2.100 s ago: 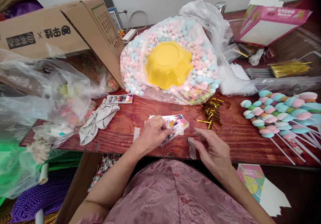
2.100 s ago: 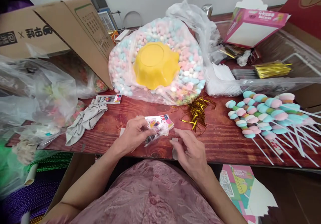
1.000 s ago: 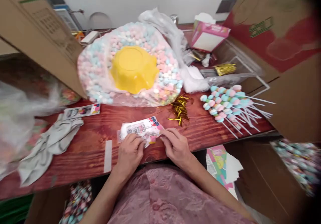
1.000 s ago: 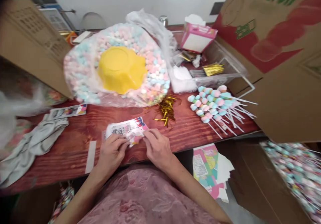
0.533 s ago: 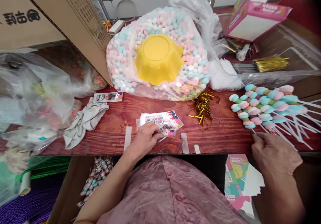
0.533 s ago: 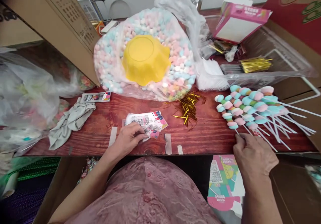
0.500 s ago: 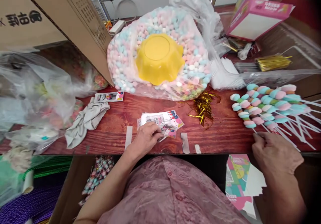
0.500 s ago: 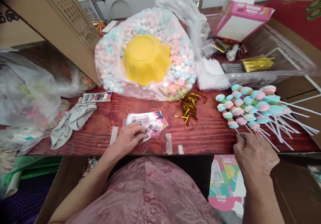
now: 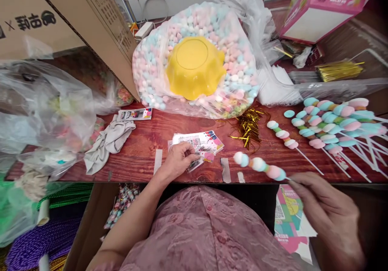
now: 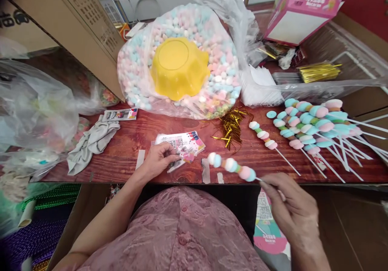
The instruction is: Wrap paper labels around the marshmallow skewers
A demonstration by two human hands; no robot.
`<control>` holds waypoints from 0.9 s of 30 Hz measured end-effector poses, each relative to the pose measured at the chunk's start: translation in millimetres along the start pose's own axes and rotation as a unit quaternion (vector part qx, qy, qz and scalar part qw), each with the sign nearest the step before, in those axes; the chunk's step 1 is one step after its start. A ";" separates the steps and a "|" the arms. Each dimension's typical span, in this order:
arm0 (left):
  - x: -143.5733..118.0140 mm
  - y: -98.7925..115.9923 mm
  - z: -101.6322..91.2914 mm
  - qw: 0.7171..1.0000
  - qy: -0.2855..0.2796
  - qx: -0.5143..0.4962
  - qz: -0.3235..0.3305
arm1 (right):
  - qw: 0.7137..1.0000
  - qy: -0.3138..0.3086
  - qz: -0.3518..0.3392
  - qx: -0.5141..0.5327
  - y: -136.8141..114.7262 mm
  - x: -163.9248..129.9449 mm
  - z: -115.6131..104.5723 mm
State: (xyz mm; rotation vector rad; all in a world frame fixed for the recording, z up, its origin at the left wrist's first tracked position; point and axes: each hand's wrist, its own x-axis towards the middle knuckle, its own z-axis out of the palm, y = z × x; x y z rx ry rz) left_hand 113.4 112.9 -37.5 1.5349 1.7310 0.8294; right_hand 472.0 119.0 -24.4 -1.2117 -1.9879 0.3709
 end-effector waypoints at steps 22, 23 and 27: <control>-1.7 -4.7 -4.8 0.995 -0.047 -0.028 0.078 | 0.941 -0.079 -0.280 -0.174 -14.4 39.2 31.7; -1.7 -5.0 -5.0 0.995 -0.052 -0.029 0.084 | 0.936 -0.075 -0.287 -0.186 -13.0 39.3 30.2; -1.4 -6.6 -6.3 0.992 -0.069 -0.029 0.098 | 0.928 -0.082 -0.314 -0.181 -12.9 41.3 28.3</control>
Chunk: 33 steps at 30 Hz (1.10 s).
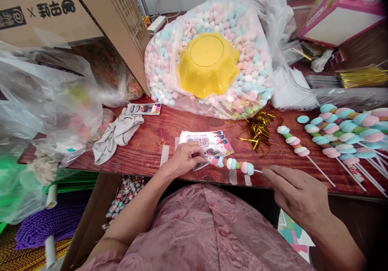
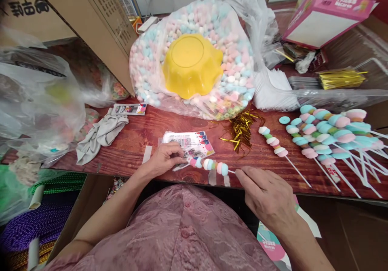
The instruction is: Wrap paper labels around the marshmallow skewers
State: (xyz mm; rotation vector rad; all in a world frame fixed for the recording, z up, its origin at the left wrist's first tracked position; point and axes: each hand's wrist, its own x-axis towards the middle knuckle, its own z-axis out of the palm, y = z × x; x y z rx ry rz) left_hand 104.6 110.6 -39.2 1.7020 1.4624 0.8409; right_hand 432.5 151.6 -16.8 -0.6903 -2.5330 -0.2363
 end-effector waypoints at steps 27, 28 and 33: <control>1.4 0.0 -3.9 0.995 -0.052 0.070 0.039 | 0.993 -0.017 0.027 0.114 -14.2 28.4 11.2; 1.2 0.0 -4.0 0.996 -0.050 0.063 0.035 | 0.991 -0.015 0.049 0.121 -14.7 27.9 13.8; 1.4 -0.8 -5.6 0.998 -0.058 0.015 0.021 | 0.997 0.023 0.025 0.075 -16.7 20.6 22.0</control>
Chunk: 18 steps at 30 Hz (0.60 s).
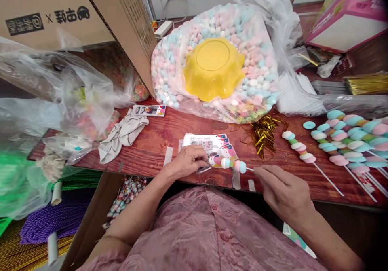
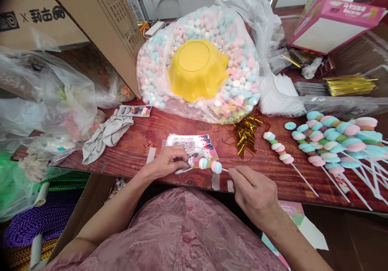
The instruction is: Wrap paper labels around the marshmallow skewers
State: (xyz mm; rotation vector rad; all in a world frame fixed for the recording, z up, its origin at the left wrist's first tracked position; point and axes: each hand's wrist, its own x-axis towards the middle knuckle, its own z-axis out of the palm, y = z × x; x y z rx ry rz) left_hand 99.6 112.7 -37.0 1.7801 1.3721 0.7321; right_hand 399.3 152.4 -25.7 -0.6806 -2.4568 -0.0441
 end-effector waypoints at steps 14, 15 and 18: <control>-0.4 21.2 -0.9 0.958 0.051 0.274 0.074 | 0.992 0.012 0.055 0.109 4.7 2.2 5.8; 0.0 24.0 -0.9 0.951 0.037 0.297 0.071 | 0.989 0.014 0.069 0.128 2.8 3.2 6.2; 1.0 32.3 -1.2 0.935 0.002 0.350 0.061 | 0.975 0.023 0.122 0.185 -2.7 7.1 6.4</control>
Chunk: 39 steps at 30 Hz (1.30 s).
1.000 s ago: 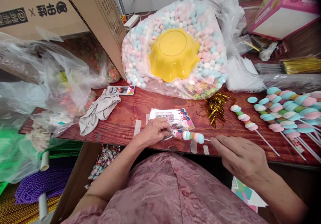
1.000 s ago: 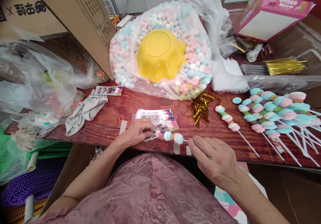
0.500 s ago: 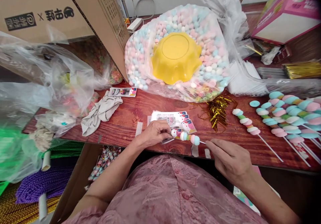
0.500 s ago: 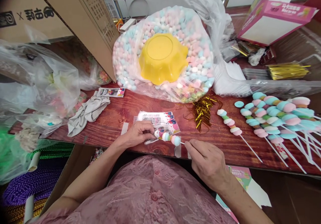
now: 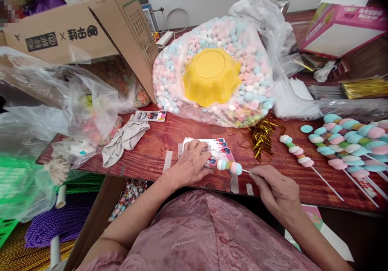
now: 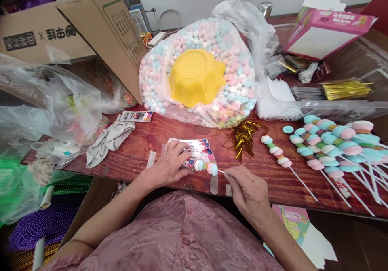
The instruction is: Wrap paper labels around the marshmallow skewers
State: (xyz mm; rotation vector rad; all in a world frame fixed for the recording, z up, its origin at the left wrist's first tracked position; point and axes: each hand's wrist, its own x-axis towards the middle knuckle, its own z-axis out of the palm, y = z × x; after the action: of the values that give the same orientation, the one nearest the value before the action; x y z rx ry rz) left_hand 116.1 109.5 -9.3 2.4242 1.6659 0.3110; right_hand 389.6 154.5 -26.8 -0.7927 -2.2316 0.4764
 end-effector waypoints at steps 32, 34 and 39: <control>-12.5 -2.0 7.3 0.986 -0.028 -0.146 -0.073 | 0.995 -0.054 -0.079 0.032 8.8 14.5 12.1; -11.4 3.6 4.8 0.981 -0.066 -0.168 -0.070 | 0.993 -0.048 -0.108 0.004 11.0 15.6 14.6; -5.0 17.7 -5.6 0.962 -0.130 -0.231 -0.070 | 0.976 -0.003 -0.200 -0.081 23.0 21.9 9.8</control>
State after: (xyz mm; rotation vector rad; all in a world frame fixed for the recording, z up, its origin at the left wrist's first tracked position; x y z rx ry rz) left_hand 128.7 98.8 0.5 1.9045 1.4472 0.3025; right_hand 379.4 185.1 -34.8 -0.4017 -2.3782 0.1029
